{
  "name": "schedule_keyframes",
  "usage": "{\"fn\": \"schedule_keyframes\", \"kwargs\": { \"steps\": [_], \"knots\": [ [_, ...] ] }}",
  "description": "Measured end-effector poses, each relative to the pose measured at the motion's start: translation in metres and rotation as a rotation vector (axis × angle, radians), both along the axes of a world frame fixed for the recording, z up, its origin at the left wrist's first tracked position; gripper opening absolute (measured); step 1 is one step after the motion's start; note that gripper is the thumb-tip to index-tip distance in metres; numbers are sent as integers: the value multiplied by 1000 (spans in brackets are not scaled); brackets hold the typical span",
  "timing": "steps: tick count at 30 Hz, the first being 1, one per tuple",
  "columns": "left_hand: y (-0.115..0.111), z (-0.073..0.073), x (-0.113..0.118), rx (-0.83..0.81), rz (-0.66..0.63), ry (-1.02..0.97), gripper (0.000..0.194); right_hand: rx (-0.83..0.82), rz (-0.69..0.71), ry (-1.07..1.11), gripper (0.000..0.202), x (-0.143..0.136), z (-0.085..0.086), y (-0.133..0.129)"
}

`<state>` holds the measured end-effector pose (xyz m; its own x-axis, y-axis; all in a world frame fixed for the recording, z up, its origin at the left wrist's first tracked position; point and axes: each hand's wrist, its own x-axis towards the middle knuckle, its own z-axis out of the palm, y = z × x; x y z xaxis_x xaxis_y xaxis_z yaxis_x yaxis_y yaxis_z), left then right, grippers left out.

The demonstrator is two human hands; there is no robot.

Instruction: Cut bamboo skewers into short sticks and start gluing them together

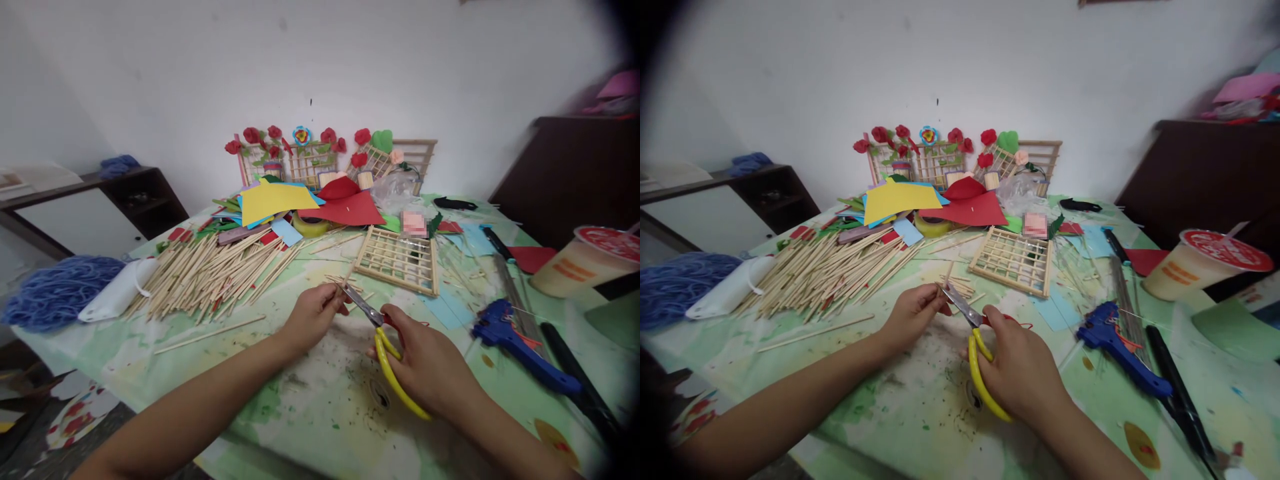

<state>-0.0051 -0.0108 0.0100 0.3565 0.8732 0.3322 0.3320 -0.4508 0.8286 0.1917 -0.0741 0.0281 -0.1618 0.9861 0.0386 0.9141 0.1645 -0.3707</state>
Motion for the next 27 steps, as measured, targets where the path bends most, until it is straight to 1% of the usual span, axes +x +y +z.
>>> {"fn": "schedule_keyframes", "kwargs": {
  "steps": [4, 7, 10, 12, 16, 19, 23, 27],
  "knots": [
    [0, -3, 0, 107, 18, 132, 19, -16, -2, -2, 45, -2, -1, -1],
    [-1, -3, 0, 193, 40, 241, 18, -38, -4, 8, 53, -4, 0, -3],
    [-3, -2, 0, 305, 70, 334, 18, -68, 2, 16, 55, -7, 3, -4],
    [-5, -3, 0, 438, 104, 419, 20, -74, 16, 30, 59, -8, 4, -5],
    [-6, -10, -1, 745, 183, 586, 18, -74, 32, 66, 68, -8, 4, -5],
    [-7, -13, -2, 880, 218, 652, 16, -70, 36, 89, 69, -8, 3, -6],
    [-7, -10, -3, 982, 236, 678, 16, -75, 39, 122, 63, -8, 0, -7],
    [-9, -7, -3, 994, 265, 660, 15, -43, 43, 121, 57, -8, 0, -6]
  ]
}}
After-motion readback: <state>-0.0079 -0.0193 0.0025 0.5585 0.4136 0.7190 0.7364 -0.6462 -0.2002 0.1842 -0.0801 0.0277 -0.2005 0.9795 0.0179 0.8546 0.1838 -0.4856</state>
